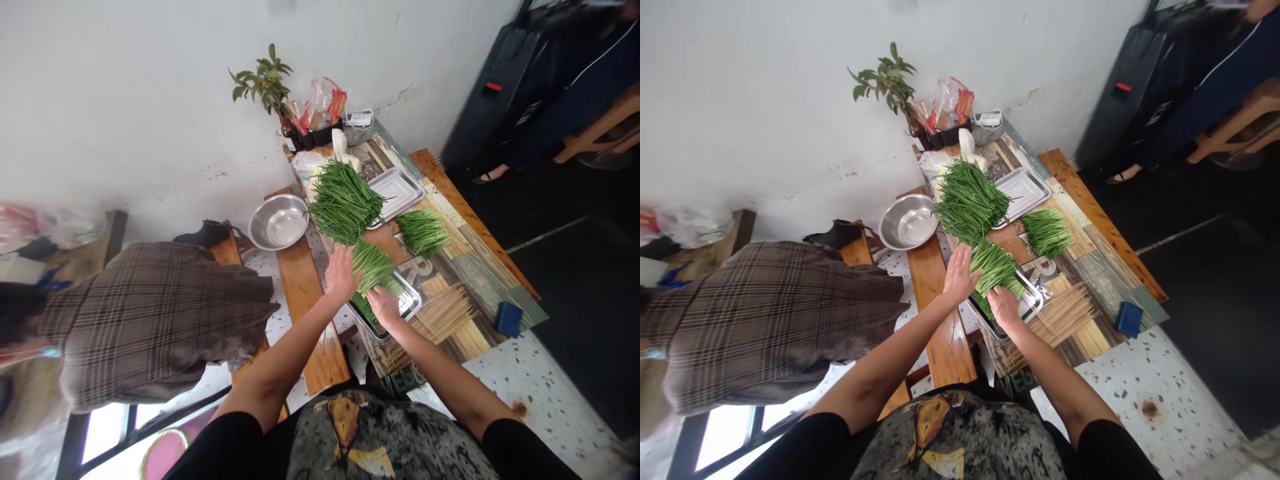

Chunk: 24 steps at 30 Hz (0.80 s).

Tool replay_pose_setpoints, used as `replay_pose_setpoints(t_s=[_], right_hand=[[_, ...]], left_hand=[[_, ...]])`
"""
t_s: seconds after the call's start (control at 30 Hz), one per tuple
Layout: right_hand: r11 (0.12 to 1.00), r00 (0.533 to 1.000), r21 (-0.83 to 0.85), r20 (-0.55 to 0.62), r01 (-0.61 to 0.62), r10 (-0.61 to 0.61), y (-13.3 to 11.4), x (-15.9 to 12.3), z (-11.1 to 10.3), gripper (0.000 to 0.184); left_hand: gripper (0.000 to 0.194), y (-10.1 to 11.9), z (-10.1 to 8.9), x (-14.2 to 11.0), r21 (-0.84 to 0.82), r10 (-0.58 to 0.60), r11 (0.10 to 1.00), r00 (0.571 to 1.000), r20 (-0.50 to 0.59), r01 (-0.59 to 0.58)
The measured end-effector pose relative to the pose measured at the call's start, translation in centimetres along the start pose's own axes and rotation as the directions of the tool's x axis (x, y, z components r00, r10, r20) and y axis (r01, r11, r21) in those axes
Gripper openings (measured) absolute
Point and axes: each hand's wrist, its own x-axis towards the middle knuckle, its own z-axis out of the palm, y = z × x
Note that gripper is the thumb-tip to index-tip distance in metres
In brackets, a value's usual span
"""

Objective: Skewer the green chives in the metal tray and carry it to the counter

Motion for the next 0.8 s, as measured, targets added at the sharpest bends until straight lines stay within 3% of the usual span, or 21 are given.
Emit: replay_pose_setpoints(t_s=[0.07,0.17,0.33,0.5,0.6,0.67,0.73,0.8], right_hand=[[1.0,1.0,-0.006,0.007,0.006,-0.005,-0.3,0.0,-0.2,0.034],[1.0,0.999,-0.004,0.028,0.023,-0.023,-0.5,0.2,-0.3,0.029],[0.996,0.994,0.025,0.07,0.08,-0.082,-1.5,0.3,0.1,0.023],[0.992,0.99,0.05,0.076,0.114,-0.117,-1.1,-0.2,-1.8,0.02],[0.995,0.997,0.069,0.016,0.076,-0.077,3.1,0.3,-5.6,0.03],[0.992,0.983,0.096,-0.152,-0.086,0.1,7.8,1.3,-8.9,0.031],[0.944,0.881,0.122,-0.339,-0.307,0.331,13.1,2.6,-12.2,0.032],[0.855,0.795,0.257,-0.32,-0.45,0.515,17.8,4.1,-14.6,0.038]], left_hand=[[0.084,0.5,1.2,-0.1,0.187,0.094,0.976,0.992,0.084,-0.108],[0.094,0.7,3.3,0.6,0.267,0.012,0.964,0.999,0.032,-0.02],[0.099,0.1,6.2,2.5,0.238,-0.137,0.958,0.985,-0.109,0.16],[0.093,-1.4,7.8,3.0,0.299,-0.159,0.935,0.979,-0.13,0.192],[0.089,-2.0,8.3,2.8,0.337,-0.12,0.929,0.985,-0.121,0.155],[0.088,-2.2,8.5,2.8,0.346,-0.098,0.928,0.987,-0.123,0.136],[0.088,-2.2,8.6,2.7,0.344,-0.085,0.931,0.989,-0.124,0.123],[0.089,-2.2,8.7,2.7,0.335,-0.068,0.936,0.99,-0.124,0.106]])
